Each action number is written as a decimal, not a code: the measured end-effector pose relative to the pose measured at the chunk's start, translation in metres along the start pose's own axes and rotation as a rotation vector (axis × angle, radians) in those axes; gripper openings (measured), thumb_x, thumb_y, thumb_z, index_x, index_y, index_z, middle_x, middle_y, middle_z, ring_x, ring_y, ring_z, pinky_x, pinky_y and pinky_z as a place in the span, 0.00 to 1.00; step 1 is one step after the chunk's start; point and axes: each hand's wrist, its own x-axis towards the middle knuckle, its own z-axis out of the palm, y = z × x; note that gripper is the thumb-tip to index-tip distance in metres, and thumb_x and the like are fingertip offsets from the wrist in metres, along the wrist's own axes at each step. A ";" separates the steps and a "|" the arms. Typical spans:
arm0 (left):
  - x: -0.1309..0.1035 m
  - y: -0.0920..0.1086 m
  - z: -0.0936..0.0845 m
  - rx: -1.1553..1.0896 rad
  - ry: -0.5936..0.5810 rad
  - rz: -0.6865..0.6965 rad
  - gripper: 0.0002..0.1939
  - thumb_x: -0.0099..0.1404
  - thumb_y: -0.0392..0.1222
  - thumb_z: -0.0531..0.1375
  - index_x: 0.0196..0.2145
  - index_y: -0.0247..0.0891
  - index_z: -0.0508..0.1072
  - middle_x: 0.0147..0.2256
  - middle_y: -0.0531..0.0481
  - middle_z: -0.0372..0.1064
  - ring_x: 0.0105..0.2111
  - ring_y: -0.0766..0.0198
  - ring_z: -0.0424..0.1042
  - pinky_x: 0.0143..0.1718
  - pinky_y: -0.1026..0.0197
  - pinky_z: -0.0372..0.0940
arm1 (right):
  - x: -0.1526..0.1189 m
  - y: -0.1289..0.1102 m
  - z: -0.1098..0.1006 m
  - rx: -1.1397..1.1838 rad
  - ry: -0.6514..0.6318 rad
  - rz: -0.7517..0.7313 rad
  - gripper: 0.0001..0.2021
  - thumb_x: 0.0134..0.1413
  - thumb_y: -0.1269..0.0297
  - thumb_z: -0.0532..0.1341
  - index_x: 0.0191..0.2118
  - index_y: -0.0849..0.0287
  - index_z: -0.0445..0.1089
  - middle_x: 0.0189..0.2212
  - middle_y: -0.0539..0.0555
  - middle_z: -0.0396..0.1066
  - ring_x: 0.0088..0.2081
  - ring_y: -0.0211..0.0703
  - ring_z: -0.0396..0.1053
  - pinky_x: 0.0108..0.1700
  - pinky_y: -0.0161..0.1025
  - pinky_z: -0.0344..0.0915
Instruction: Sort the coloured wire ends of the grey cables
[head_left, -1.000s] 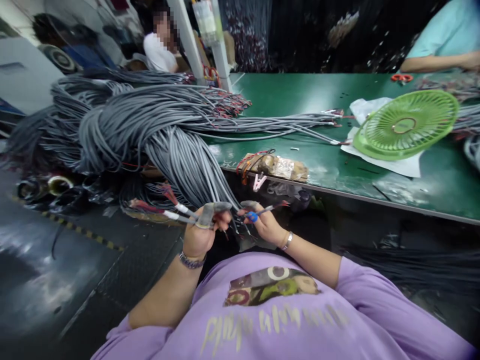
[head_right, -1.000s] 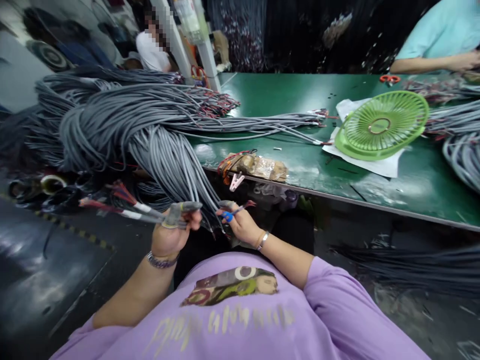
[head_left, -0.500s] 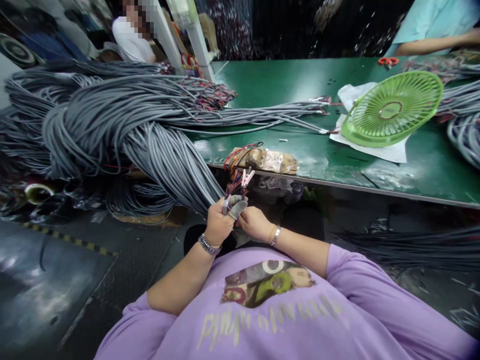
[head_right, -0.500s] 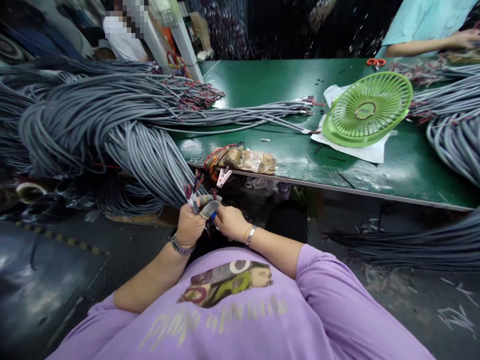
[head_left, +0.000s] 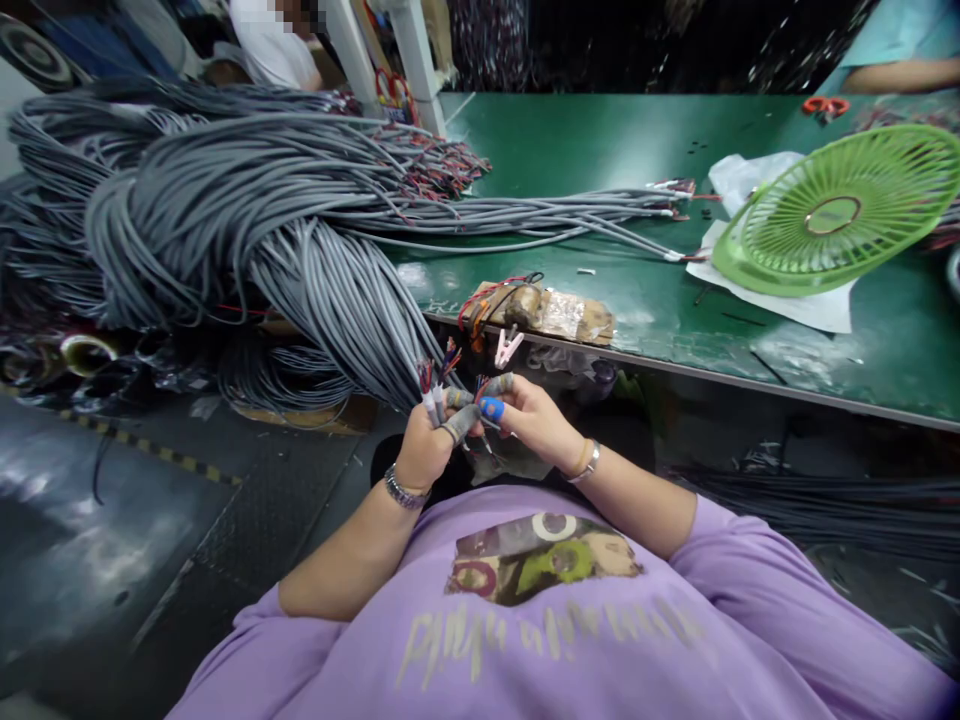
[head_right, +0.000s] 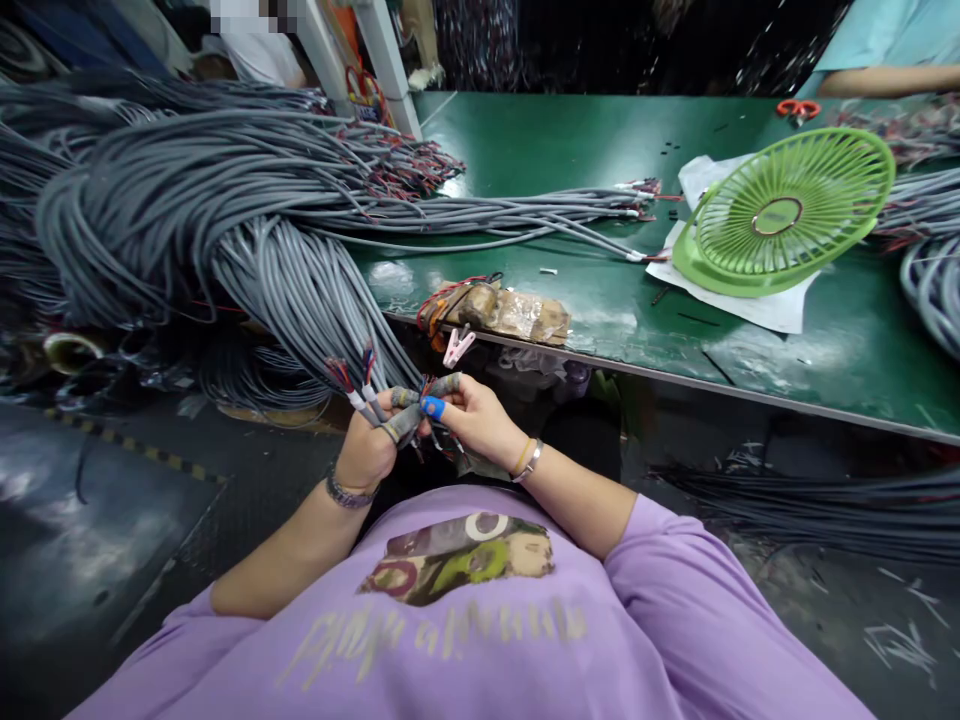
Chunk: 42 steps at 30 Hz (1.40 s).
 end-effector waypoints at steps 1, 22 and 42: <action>0.001 0.000 0.000 0.008 -0.018 -0.011 0.13 0.53 0.47 0.69 0.30 0.35 0.74 0.22 0.51 0.73 0.21 0.66 0.71 0.24 0.66 0.63 | 0.001 -0.001 0.003 0.010 0.028 0.000 0.19 0.44 0.53 0.69 0.36 0.59 0.65 0.27 0.48 0.69 0.25 0.33 0.63 0.23 0.30 0.59; 0.010 0.003 0.017 -0.138 0.205 -0.106 0.12 0.50 0.45 0.69 0.22 0.34 0.74 0.19 0.50 0.72 0.18 0.70 0.67 0.21 0.68 0.59 | 0.001 0.005 0.001 0.079 0.163 0.054 0.15 0.41 0.56 0.69 0.27 0.60 0.65 0.18 0.44 0.61 0.20 0.30 0.55 0.22 0.31 0.53; 0.009 -0.008 0.014 -0.008 0.095 -0.105 0.14 0.55 0.47 0.67 0.20 0.35 0.74 0.18 0.50 0.70 0.18 0.70 0.65 0.22 0.67 0.59 | 0.010 0.019 0.007 0.244 0.263 0.102 0.22 0.34 0.50 0.73 0.26 0.61 0.67 0.17 0.44 0.62 0.19 0.29 0.54 0.22 0.32 0.51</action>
